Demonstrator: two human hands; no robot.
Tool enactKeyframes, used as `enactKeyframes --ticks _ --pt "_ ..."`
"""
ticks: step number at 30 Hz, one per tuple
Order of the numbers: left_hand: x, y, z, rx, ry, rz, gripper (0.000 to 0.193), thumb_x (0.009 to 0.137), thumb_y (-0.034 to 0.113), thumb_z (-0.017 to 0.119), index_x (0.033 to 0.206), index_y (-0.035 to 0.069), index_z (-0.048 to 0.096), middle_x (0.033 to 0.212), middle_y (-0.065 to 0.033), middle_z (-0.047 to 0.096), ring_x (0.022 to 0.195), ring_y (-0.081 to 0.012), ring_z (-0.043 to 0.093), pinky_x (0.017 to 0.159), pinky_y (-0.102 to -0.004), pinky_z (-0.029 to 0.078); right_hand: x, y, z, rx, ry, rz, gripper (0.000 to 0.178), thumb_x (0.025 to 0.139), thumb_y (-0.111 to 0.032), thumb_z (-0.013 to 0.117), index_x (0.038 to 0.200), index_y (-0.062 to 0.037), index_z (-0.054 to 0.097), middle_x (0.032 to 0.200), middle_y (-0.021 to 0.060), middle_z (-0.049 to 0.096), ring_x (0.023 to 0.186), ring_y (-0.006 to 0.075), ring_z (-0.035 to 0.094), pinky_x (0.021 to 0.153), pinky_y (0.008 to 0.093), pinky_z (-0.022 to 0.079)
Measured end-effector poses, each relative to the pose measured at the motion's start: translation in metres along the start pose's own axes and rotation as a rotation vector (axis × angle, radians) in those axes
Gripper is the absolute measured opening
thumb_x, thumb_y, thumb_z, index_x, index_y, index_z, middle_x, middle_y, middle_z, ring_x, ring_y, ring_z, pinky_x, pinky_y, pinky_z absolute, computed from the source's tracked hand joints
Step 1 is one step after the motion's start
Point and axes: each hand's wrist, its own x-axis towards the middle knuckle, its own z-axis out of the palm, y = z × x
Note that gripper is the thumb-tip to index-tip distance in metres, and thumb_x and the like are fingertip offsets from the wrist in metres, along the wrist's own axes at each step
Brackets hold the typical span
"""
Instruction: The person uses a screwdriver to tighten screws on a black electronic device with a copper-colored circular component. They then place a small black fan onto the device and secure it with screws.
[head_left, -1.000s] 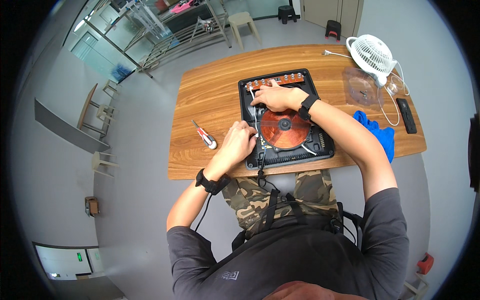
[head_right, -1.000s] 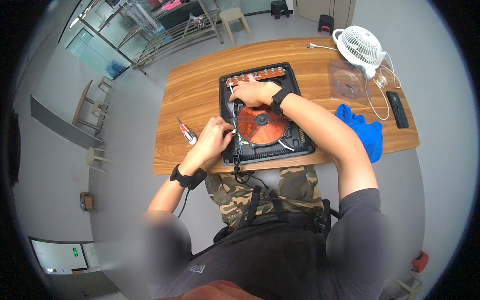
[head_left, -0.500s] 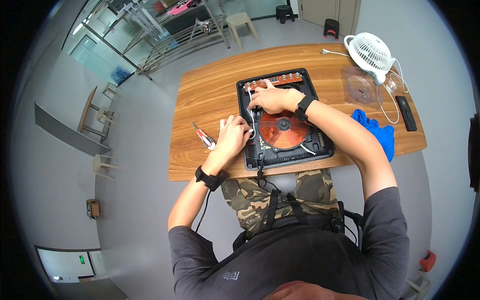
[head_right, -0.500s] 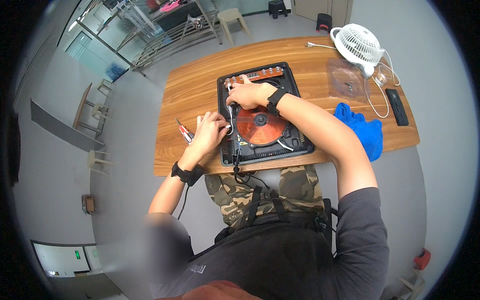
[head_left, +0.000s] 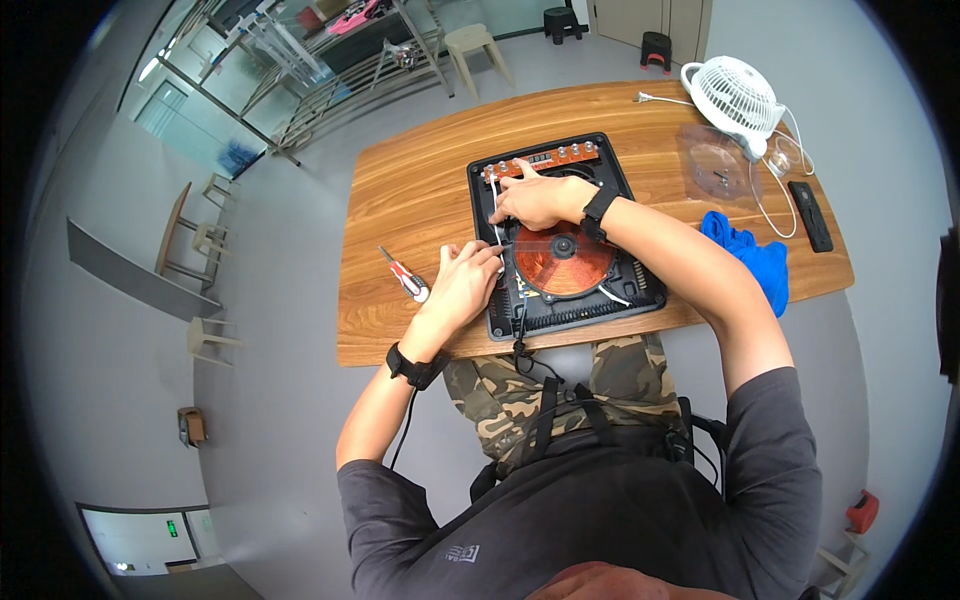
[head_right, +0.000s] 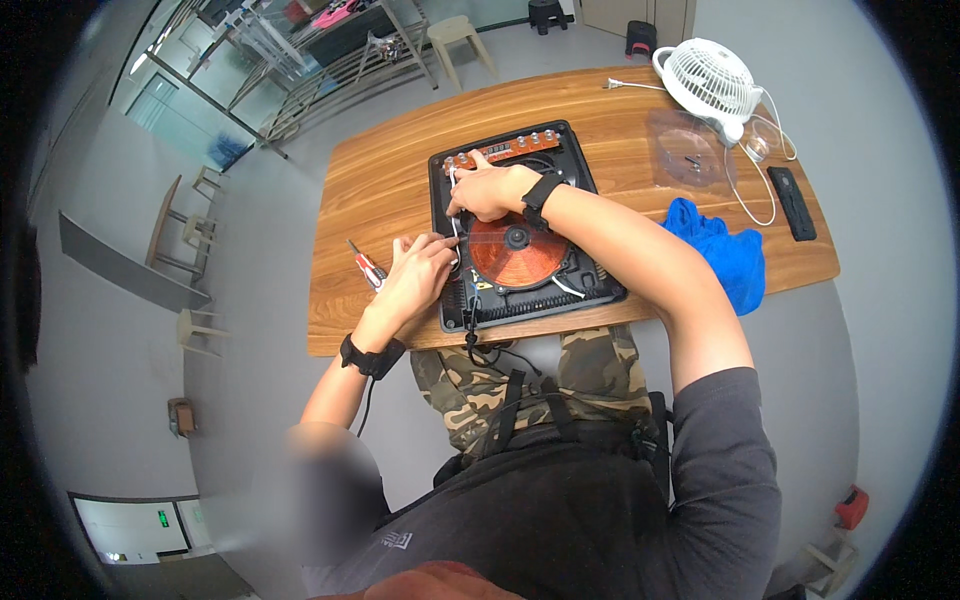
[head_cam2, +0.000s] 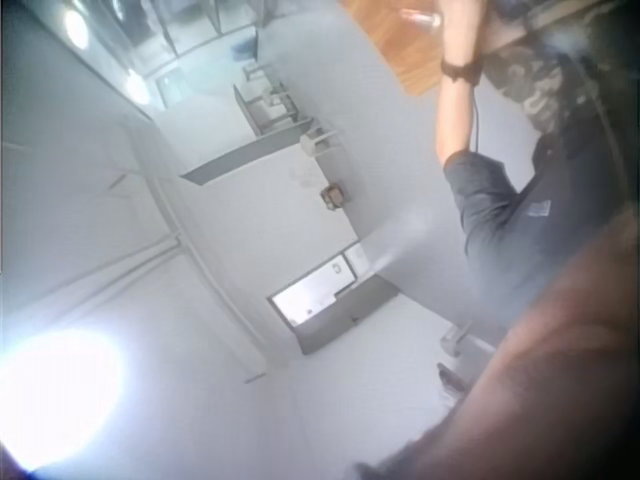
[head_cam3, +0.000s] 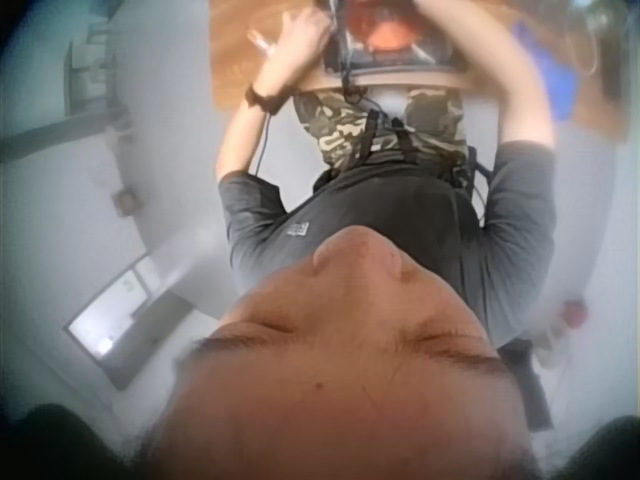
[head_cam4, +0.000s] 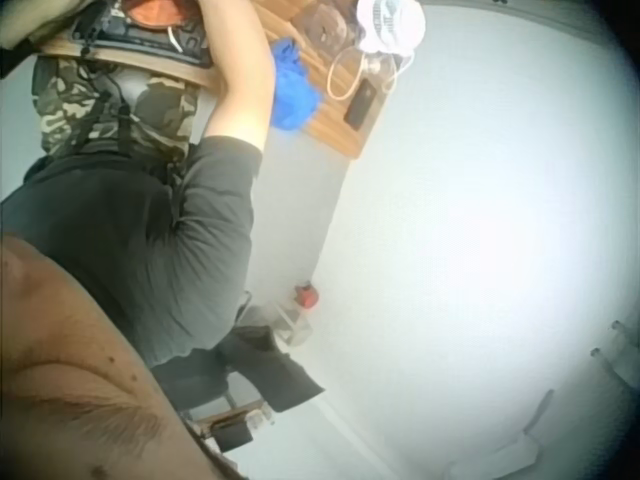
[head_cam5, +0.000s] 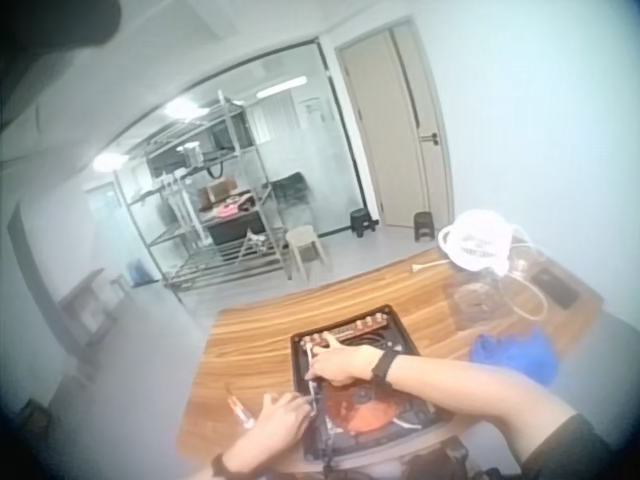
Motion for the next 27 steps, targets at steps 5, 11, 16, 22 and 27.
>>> enactKeyframes --ticks 5,11,16,22,27 --pt "0.004 0.0 -0.005 0.004 -0.048 0.005 0.016 0.094 0.012 0.064 0.108 0.006 0.068 0.127 -0.0061 0.069 0.121 -0.0242 0.058 0.097 -0.0455 0.038 0.004 0.003 0.005 -0.004 0.028 -0.027 0.051 0.088 -0.001 0.064 0.136 -0.0181 0.069 0.126 0.0085 0.072 0.139 0.0308 0.049 0.121 0.0733 0.014" --pt "0.007 0.002 -0.011 0.022 -0.072 0.016 0.015 0.095 0.013 0.061 0.106 0.006 0.069 0.119 -0.0065 0.07 0.117 -0.0236 0.059 0.094 -0.0436 0.038 0.002 -0.003 -0.001 0.02 -0.027 0.0 0.057 0.086 0.004 0.061 0.138 -0.019 0.068 0.134 0.0059 0.068 0.142 0.0312 0.046 0.123 0.0705 0.012" --pt "0.007 0.002 -0.011 -0.018 -0.05 0.014 0.013 0.095 0.012 0.06 0.099 0.005 0.069 0.106 -0.0066 0.07 0.112 -0.0244 0.059 0.09 -0.0415 0.039 0.004 0.0 0.002 0.044 0.001 -0.019 0.051 0.089 -0.002 0.063 0.137 -0.0179 0.068 0.127 0.0104 0.072 0.14 0.0314 0.048 0.122 0.0715 0.013" --pt "0.006 0.001 -0.003 -0.069 -0.043 0.024 0.015 0.096 0.015 0.062 0.103 0.006 0.071 0.104 -0.0065 0.07 0.11 -0.0248 0.059 0.089 -0.0416 0.039 0.007 0.0 0.004 -0.004 -0.054 -0.02 0.05 0.089 -0.005 0.064 0.136 -0.0192 0.07 0.133 0.0075 0.068 0.143 0.0326 0.045 0.123 0.0709 0.014" --pt "0.01 -0.001 -0.012 -0.115 -0.212 -0.022 0.019 0.099 0.015 0.062 0.113 0.007 0.072 0.109 -0.0075 0.069 0.111 -0.0263 0.061 0.09 -0.0438 0.04 0.007 -0.002 0.013 -0.025 -0.003 -0.027 0.046 0.088 -0.007 0.064 0.131 -0.0195 0.072 0.131 0.006 0.063 0.136 0.0291 0.047 0.12 0.0657 0.022"
